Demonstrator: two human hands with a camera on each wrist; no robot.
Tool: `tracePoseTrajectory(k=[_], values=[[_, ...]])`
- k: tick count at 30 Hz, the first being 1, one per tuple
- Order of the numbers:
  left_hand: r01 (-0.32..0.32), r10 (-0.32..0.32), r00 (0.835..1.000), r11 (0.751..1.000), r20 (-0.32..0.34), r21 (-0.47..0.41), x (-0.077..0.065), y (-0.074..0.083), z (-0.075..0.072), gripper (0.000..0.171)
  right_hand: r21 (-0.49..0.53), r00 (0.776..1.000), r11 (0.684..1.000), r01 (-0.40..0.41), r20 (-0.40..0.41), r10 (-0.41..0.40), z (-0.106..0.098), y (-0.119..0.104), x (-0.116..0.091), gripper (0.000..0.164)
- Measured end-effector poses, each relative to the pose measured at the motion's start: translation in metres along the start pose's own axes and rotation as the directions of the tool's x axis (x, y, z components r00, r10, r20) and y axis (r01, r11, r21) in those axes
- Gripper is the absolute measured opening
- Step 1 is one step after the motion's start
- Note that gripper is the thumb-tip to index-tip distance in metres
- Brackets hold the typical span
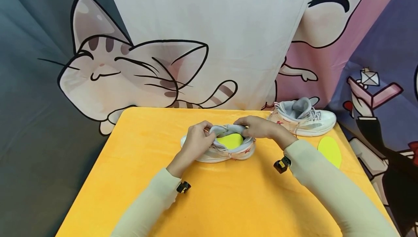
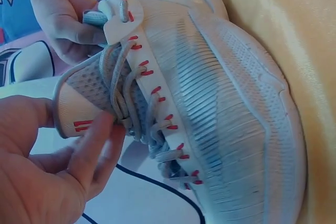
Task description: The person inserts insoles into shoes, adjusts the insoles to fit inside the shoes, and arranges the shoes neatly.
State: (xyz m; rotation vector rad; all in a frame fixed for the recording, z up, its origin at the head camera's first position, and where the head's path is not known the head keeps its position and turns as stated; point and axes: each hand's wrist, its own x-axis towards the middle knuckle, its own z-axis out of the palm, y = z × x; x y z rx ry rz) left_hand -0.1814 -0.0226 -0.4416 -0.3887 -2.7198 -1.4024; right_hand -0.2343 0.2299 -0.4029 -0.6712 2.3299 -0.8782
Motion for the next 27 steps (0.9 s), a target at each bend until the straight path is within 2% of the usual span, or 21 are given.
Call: tracePoseTrajectory(k=[4,7,10,13,17,19,22,24,27], values=[[0.008,-0.008,0.999,1.0,0.048,0.016,0.003,-0.004,0.004,0.025,-0.029,1.0,0.999,0.013,-0.008,-0.013,0.0,0.01,0.001,0.045],[0.009,-0.015,0.991,0.999,0.135,0.043,0.004,-0.009,0.002,0.051,-0.052,1.0,0.998,0.024,-0.018,-0.025,0.001,0.016,0.002,0.045],[-0.018,-0.013,0.969,0.992,0.245,0.126,0.006,-0.018,-0.003,0.09,-0.077,0.999,0.996,0.042,-0.03,-0.045,0.002,0.02,0.002,0.045],[-0.084,-0.009,0.936,0.965,0.351,0.249,0.007,-0.029,-0.01,0.116,-0.091,0.998,0.995,0.032,-0.053,-0.037,0.002,0.019,0.001,0.045],[-0.142,-0.04,0.895,0.919,0.444,0.369,0.007,-0.044,-0.015,0.12,-0.122,0.994,0.992,0.027,-0.106,-0.04,0.001,0.013,-0.002,0.044],[-0.148,-0.061,0.885,0.903,0.461,0.403,0.006,-0.05,-0.014,0.12,-0.145,0.988,0.989,0.033,-0.144,-0.054,-0.001,0.009,-0.004,0.041],[-0.158,-0.078,0.883,0.88,0.464,0.448,0.004,-0.057,-0.012,0.119,-0.16,0.979,0.986,0.039,-0.192,-0.07,-0.004,-0.002,-0.008,0.036],[-0.165,-0.077,0.887,0.867,0.456,0.469,0.004,-0.061,-0.01,0.117,-0.178,0.975,0.982,0.055,-0.202,-0.091,-0.007,-0.01,-0.01,0.034],[-0.167,-0.075,0.893,0.861,0.444,0.481,0.003,-0.063,-0.009,0.114,-0.205,0.984,0.977,0.066,-0.147,-0.097,-0.01,-0.023,-0.013,0.034]])
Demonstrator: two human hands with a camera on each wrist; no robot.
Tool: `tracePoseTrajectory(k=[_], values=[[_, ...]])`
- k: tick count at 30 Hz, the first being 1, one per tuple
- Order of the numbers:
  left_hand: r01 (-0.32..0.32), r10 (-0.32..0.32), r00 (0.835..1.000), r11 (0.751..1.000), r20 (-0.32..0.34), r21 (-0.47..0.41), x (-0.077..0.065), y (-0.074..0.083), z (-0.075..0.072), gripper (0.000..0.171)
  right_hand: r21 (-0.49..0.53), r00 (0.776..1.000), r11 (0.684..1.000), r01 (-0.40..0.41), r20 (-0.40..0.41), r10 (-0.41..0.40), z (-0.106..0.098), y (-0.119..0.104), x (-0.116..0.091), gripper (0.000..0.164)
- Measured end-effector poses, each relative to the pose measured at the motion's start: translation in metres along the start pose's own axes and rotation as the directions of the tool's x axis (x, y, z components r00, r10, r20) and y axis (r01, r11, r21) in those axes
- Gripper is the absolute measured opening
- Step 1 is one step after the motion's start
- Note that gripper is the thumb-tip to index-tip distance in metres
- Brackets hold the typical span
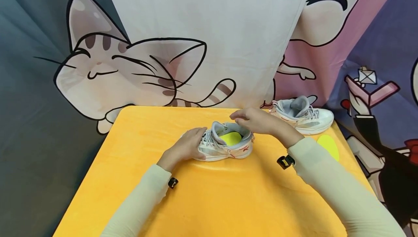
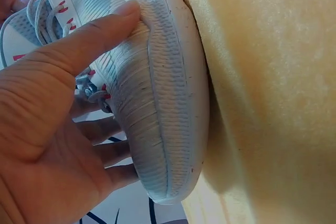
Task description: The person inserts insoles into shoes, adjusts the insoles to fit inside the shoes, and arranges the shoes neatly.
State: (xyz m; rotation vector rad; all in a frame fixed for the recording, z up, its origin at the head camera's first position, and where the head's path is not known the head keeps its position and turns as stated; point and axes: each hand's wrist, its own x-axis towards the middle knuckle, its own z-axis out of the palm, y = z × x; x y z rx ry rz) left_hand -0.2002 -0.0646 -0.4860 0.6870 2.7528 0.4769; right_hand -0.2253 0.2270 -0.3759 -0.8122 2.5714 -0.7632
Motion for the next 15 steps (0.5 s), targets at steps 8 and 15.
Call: tracePoseTrajectory(k=[8,15], values=[[0.033,-0.034,0.998,0.999,-0.056,-0.022,-0.007,-0.003,0.004,0.108,-0.115,0.954,0.992,-0.043,0.289,0.075,0.001,-0.026,0.012,0.047],[0.023,-0.027,0.997,0.998,-0.07,-0.065,-0.009,-0.004,0.005,0.103,-0.202,0.904,0.975,-0.093,0.392,0.168,0.008,-0.032,0.037,0.042]])
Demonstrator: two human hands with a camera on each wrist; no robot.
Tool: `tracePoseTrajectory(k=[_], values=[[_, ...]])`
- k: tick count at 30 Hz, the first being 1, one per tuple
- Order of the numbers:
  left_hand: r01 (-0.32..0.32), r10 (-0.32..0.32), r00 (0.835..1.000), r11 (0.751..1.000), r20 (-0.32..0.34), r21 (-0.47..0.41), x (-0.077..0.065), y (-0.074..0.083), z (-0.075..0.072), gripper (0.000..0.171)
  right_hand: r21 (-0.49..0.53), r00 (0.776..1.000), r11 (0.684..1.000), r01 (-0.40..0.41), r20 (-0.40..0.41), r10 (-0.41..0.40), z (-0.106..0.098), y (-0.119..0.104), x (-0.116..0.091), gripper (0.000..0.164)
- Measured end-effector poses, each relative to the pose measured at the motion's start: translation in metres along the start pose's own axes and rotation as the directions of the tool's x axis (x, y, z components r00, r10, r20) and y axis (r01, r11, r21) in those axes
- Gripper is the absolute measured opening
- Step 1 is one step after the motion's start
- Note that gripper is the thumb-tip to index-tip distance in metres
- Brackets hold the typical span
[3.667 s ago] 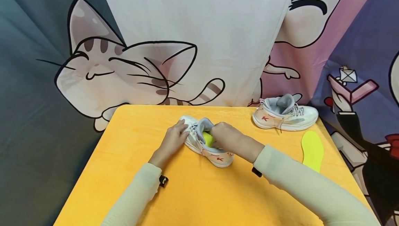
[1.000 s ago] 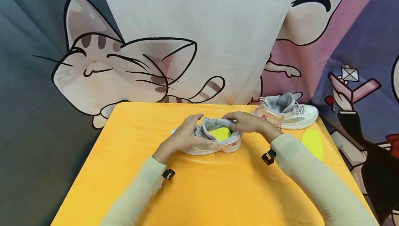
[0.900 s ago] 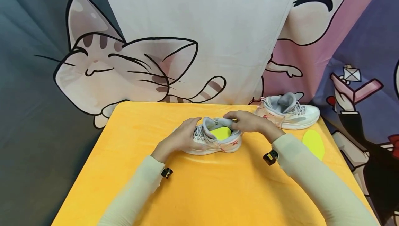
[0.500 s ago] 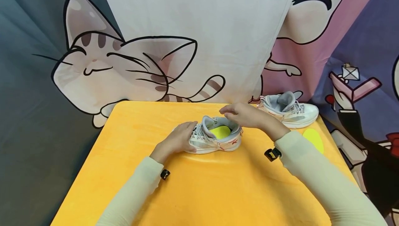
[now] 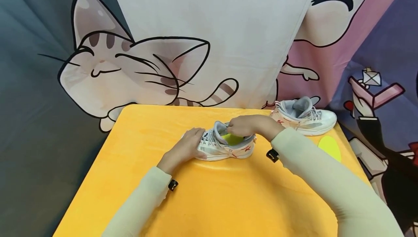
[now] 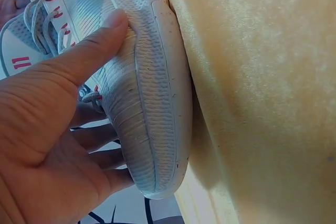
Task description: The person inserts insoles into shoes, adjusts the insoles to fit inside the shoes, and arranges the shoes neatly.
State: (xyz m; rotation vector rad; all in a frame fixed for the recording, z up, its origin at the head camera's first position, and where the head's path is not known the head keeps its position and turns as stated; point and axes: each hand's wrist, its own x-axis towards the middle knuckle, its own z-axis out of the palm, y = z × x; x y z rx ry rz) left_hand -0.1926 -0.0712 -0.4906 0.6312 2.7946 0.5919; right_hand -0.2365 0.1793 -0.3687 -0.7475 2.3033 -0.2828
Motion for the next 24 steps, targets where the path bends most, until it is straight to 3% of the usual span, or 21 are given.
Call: tracePoseTrajectory(k=[7,14,20,24], values=[[0.006,-0.005,1.0,0.998,-0.024,0.057,0.001,0.001,0.004,0.103,-0.047,0.995,0.999,-0.01,0.098,0.015,-0.002,-0.003,0.015,0.033],[-0.009,0.013,0.999,0.995,-0.036,0.103,-0.001,0.001,0.007,0.101,0.003,0.972,0.998,-0.065,0.227,0.063,0.0,-0.003,0.026,0.028],[0.004,-0.002,1.0,0.992,-0.02,0.122,-0.001,0.003,0.005,0.101,0.024,0.926,0.989,-0.149,0.353,0.131,-0.01,-0.009,0.036,0.031],[0.006,-0.004,1.0,0.992,-0.016,0.129,-0.001,0.004,0.004,0.101,0.11,0.879,0.962,-0.251,0.443,0.178,-0.017,-0.017,0.04,0.029]])
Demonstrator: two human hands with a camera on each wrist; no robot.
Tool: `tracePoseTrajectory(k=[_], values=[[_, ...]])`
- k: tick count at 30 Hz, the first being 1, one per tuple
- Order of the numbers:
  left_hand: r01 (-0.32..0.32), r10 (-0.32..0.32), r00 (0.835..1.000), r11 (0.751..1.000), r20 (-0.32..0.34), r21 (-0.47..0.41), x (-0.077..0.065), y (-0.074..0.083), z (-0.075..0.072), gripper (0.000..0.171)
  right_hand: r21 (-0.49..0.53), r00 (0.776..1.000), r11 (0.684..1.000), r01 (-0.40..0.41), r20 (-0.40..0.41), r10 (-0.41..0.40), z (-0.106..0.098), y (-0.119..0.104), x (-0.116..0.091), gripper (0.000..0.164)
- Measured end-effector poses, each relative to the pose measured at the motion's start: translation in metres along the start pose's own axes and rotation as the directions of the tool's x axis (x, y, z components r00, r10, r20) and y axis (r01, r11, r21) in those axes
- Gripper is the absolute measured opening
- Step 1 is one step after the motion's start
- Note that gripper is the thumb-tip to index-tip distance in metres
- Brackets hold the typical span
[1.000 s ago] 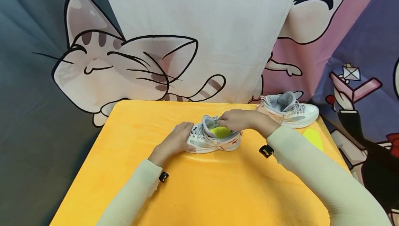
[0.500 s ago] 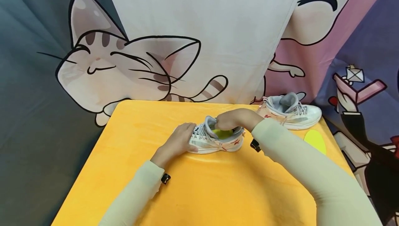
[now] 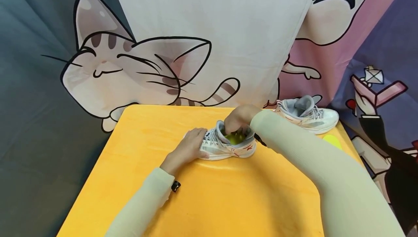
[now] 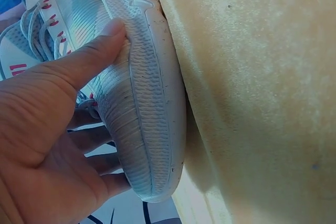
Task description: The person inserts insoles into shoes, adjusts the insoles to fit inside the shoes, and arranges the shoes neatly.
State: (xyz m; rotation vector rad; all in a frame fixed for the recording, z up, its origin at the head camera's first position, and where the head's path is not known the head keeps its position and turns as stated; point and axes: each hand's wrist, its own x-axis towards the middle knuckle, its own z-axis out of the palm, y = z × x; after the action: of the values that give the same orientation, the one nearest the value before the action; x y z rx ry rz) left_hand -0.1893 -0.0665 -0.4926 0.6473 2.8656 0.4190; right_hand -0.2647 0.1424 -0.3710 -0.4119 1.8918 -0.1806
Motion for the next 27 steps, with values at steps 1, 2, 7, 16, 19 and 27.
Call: tracePoseTrajectory(k=[1,2,7,16,19,27], values=[[-0.003,0.003,1.0,1.0,-0.001,0.002,0.0,0.0,0.0,0.101,0.035,1.0,0.999,-0.021,0.015,0.021,-0.001,-0.002,0.0,0.029],[-0.006,0.006,1.0,1.0,-0.002,0.007,0.001,0.0,0.0,0.1,0.056,0.999,0.997,-0.044,0.027,0.042,-0.002,-0.003,0.0,0.027],[-0.004,0.004,1.0,0.999,0.005,0.038,0.001,0.001,0.002,0.101,0.139,0.99,0.983,-0.121,0.086,0.11,-0.006,-0.007,0.002,0.021],[0.012,-0.013,1.0,0.999,0.016,0.053,0.0,0.001,0.001,0.099,0.21,0.978,0.962,-0.174,0.148,0.145,-0.014,-0.007,0.011,0.036],[0.011,-0.012,1.0,0.999,0.014,0.047,0.001,0.002,0.0,0.099,0.206,0.978,0.962,-0.18,0.144,0.152,-0.015,-0.007,0.013,0.035],[0.026,-0.027,0.999,0.999,0.024,0.03,0.0,0.002,0.001,0.099,0.235,0.978,0.954,-0.185,0.137,0.156,-0.011,-0.006,0.012,0.027]])
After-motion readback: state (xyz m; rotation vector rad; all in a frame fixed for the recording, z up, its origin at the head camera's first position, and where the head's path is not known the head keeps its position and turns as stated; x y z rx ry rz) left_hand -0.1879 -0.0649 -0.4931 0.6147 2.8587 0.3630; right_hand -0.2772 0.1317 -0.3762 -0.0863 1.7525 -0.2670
